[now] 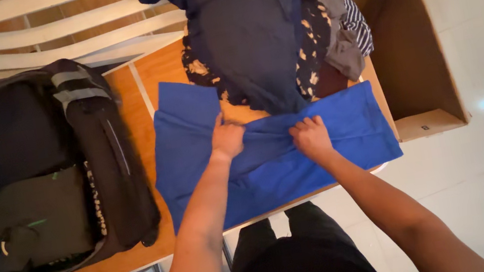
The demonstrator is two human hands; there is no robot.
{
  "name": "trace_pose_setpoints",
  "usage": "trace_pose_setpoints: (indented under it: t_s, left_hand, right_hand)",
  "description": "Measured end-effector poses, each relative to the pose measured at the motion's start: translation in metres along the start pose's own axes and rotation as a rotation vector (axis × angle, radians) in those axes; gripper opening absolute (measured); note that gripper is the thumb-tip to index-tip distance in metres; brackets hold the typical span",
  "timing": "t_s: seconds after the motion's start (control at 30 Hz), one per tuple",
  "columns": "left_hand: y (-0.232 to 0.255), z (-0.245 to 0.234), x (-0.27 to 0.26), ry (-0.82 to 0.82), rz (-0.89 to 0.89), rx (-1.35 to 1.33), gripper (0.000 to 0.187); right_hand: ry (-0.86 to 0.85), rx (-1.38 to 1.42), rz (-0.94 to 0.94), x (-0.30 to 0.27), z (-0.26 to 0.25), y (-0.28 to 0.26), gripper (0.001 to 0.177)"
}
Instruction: The person folds a blue shirt by smoothing it on a table and bringing the sides together before placing it into a suitcase.
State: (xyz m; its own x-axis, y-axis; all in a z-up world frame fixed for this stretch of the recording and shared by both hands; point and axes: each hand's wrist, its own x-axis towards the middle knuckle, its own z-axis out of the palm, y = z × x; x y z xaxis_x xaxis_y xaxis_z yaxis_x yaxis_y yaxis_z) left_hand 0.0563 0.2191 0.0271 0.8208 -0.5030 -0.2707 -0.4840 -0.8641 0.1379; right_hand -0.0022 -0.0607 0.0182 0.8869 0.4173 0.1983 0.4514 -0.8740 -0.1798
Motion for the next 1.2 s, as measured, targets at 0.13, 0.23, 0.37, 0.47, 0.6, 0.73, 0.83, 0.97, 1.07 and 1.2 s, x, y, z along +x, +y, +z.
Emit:
trace_pose_setpoints:
  t_s: [0.13,0.23,0.37,0.47,0.6,0.73,0.83,0.97,1.07,1.2]
  left_hand:
    - [-0.024,0.005,-0.008,0.036,-0.031,-0.036,0.024]
    - [-0.034,0.012,-0.015,0.038,-0.057,0.015,0.014]
    - [-0.049,0.007,-0.025,0.046,-0.093,0.027,0.016]
    - [-0.065,-0.009,-0.034,0.009,-0.131,0.086,0.016]
    - [-0.082,-0.033,-0.050,-0.023,-0.203,0.204,0.021]
    - [-0.082,-0.026,-0.059,0.151,-0.237,0.180,0.022]
    - [-0.070,0.008,-0.063,0.210,-0.237,0.094,0.022]
    - [-0.053,0.045,-0.074,0.050,-0.325,-0.034,0.021]
    - [-0.038,0.060,-0.092,0.020,-0.317,-0.058,0.020]
    - [-0.025,0.067,-0.108,0.007,-0.340,-0.133,0.020]
  right_hand:
    - [-0.048,-0.043,0.057,0.002,-0.001,-0.010,0.005]
    - [-0.046,-0.092,0.107,0.004,0.000,-0.018,0.007]
    - [-0.019,-0.151,0.131,0.007,0.004,-0.022,0.013]
    - [-0.039,-0.168,0.137,0.007,0.005,-0.024,0.014]
    - [-0.099,-0.234,0.149,0.009,0.004,-0.028,0.011]
    - [-0.047,-0.195,0.141,0.005,0.002,-0.035,0.015]
    - [-0.113,-0.241,0.177,0.003,0.001,-0.039,0.014]
    - [-0.177,-0.303,0.178,0.003,0.002,-0.047,0.015]
    - [-0.226,-0.287,0.187,-0.004,0.004,-0.051,0.016]
    - [-0.257,-0.276,0.197,-0.007,0.006,-0.048,0.015]
